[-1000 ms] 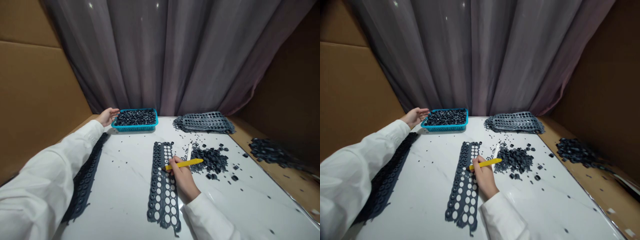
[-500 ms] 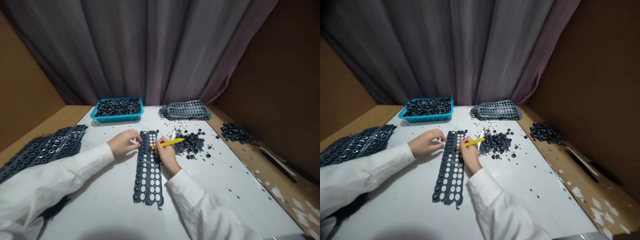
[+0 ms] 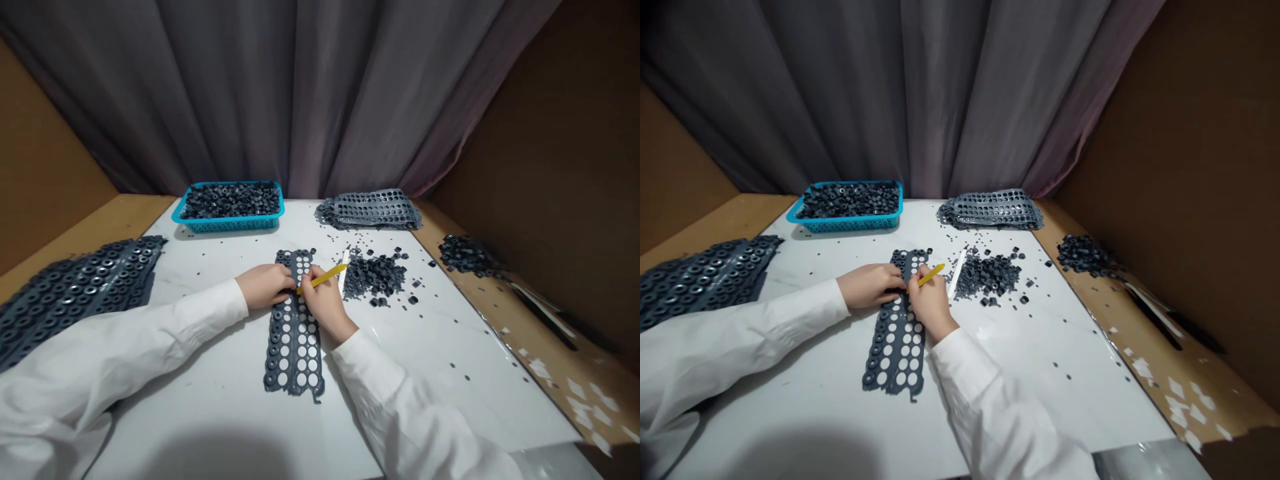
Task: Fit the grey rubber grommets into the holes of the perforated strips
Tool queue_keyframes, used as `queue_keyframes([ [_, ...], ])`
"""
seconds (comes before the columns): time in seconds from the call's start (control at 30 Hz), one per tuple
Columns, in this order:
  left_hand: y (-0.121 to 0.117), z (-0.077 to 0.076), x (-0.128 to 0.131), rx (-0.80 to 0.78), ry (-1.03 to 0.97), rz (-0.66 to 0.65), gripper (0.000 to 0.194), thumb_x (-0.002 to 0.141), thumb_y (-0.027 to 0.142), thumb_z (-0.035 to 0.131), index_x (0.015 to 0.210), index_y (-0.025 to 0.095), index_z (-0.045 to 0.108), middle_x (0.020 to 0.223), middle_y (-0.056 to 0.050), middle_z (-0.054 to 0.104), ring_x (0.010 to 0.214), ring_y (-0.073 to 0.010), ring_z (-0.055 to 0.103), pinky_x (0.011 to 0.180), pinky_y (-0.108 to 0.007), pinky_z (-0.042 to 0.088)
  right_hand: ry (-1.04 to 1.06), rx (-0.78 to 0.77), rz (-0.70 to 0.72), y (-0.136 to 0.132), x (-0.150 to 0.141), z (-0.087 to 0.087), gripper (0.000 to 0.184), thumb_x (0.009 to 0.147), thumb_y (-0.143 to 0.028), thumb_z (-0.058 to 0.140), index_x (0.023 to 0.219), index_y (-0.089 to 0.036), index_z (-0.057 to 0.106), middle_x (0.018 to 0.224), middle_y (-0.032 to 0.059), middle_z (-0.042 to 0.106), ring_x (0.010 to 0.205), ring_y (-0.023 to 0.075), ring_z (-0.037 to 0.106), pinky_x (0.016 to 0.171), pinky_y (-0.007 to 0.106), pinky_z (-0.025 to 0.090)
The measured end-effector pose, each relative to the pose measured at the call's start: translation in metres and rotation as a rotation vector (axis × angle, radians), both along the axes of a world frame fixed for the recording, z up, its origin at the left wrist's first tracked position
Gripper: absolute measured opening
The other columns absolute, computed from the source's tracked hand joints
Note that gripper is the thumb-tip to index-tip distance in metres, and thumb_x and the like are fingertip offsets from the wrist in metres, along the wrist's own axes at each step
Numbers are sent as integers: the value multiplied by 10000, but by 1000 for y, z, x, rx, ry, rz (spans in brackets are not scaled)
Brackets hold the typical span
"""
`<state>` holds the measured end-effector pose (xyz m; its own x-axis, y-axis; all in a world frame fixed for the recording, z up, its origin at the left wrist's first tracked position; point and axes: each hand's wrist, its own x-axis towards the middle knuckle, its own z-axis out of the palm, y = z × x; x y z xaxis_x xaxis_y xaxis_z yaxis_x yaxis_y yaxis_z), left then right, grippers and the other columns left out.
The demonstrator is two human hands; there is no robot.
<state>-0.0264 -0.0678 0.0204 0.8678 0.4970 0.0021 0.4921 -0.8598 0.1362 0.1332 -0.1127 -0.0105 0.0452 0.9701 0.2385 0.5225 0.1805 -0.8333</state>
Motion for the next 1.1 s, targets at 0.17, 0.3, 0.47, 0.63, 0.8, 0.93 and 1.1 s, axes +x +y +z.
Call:
queue_keyframes([
  [0.17,-4,-12,1,141,-32,-116,211,846,93,428,710,143,582,721,-91,584,729,-195,537,660,-300,439,-55,-13,20,-1,2,3,181,785,-229,404,614,-224,344,508,-24,455,514,143,454,536,251,334],
  [0.3,0,-21,-5,15,-163,-69,203,875,152,400,775,151,577,759,-83,598,738,-180,542,685,-291,443,-26,-53,28,-1,6,2,178,788,-241,407,618,-227,353,505,-19,483,525,154,476,540,254,345],
  [0.47,3,-19,-10,-296,-441,267,168,851,252,455,790,171,589,759,-34,623,699,-152,563,665,-259,438,-46,-39,22,0,6,0,182,793,-243,406,619,-225,356,520,-26,454,529,146,464,529,248,327],
  [0.63,24,14,-23,-340,-634,512,216,795,361,524,796,160,601,730,-20,612,664,-156,538,644,-272,423,40,-52,29,-1,5,-2,217,805,-265,412,602,-221,349,496,-39,458,524,138,486,547,241,347],
  [0.8,31,17,-23,-860,-742,558,243,680,354,651,808,154,596,726,-15,605,620,-136,546,597,-268,436,237,-92,-16,-1,6,-1,242,819,-340,444,618,-219,381,482,-50,498,490,126,501,537,230,374],
  [0.93,24,-1,-13,-1185,-862,681,156,656,191,671,778,137,592,709,-22,628,558,-103,553,533,-234,445,213,-77,-44,9,8,3,237,818,-339,443,621,-221,385,468,-52,501,467,124,491,528,229,374],
  [1.1,24,-6,-15,-1472,-929,717,168,697,72,635,861,104,620,803,-71,680,613,-89,614,570,-176,509,70,-81,15,22,3,6,208,792,-266,441,597,-212,393,476,-41,504,496,127,499,542,226,370],
])
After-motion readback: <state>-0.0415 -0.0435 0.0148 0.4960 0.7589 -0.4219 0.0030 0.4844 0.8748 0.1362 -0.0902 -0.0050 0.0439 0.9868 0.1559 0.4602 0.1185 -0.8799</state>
